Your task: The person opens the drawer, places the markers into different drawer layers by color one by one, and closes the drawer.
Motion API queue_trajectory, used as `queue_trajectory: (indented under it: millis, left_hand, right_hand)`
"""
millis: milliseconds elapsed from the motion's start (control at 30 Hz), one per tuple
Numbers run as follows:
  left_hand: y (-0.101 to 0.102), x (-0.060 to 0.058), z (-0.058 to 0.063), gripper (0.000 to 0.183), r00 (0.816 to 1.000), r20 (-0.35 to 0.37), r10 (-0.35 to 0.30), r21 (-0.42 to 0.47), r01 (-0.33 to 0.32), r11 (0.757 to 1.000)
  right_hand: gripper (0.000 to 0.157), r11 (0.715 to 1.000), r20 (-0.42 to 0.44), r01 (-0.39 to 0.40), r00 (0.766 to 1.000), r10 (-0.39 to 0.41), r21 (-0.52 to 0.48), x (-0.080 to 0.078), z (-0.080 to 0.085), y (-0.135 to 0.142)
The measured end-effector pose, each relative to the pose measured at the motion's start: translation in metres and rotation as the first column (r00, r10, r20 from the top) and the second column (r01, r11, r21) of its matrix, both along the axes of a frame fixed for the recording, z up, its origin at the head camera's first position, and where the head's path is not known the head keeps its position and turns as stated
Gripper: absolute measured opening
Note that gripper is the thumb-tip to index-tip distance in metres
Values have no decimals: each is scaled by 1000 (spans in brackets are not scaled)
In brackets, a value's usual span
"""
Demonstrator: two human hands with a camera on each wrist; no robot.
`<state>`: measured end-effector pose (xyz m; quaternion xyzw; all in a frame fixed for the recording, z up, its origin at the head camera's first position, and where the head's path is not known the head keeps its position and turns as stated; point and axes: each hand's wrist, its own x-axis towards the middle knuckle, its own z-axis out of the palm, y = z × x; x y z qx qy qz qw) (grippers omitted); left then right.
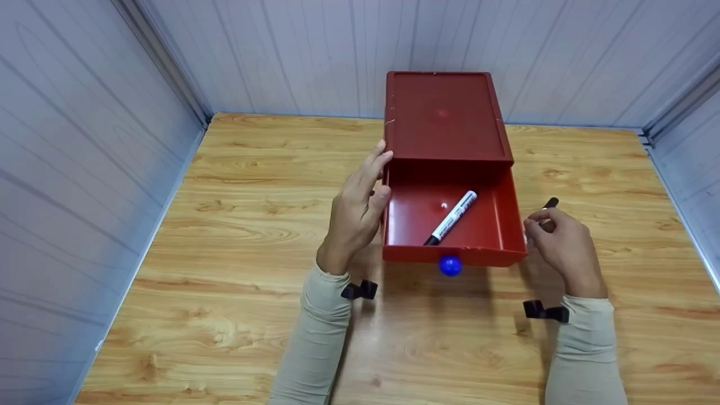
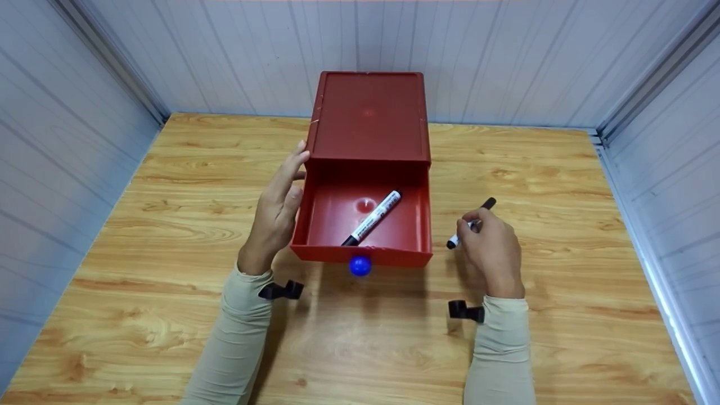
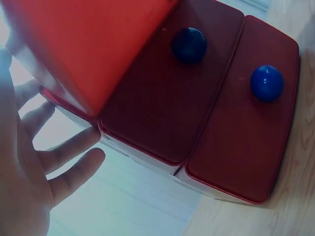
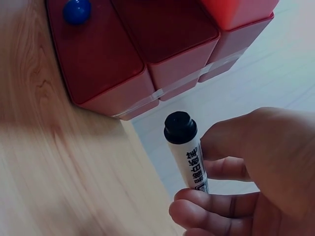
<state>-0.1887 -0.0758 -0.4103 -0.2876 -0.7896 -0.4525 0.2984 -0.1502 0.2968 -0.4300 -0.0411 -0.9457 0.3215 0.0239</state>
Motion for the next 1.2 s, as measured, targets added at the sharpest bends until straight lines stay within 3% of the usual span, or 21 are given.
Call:
queue_trajectory:
  millis: [233, 433, 733, 1000, 1200]
  left_hand:
    - [1, 0, 3, 51, 997, 21, -72, 60, 71, 996]
    - [1, -2, 1, 54, 994, -27, -107, 13, 107, 994]
    - [3, -1, 0, 55, 994, -12, -106, 18, 106, 994]
    - [4, -4, -2, 59, 993, -32, -113, 25, 114, 993]
    - [4, -3, -4, 59, 994, -28, -109, 30, 110, 993]
  right_hand:
    - [36, 998, -29, 52, 998, -53, -46, 2, 6, -3]
    - [35, 991, -52, 77, 995, -83, -106, 4, 12, -7]
    - [33, 963, -135, 118, 979, -154, -241, 8, 19, -13]
    - [23, 884, -198, 66, 964, -176, -462, 8, 25, -19]
    - [19, 751, -242, 29, 938, -249, -660, 8, 35, -28]
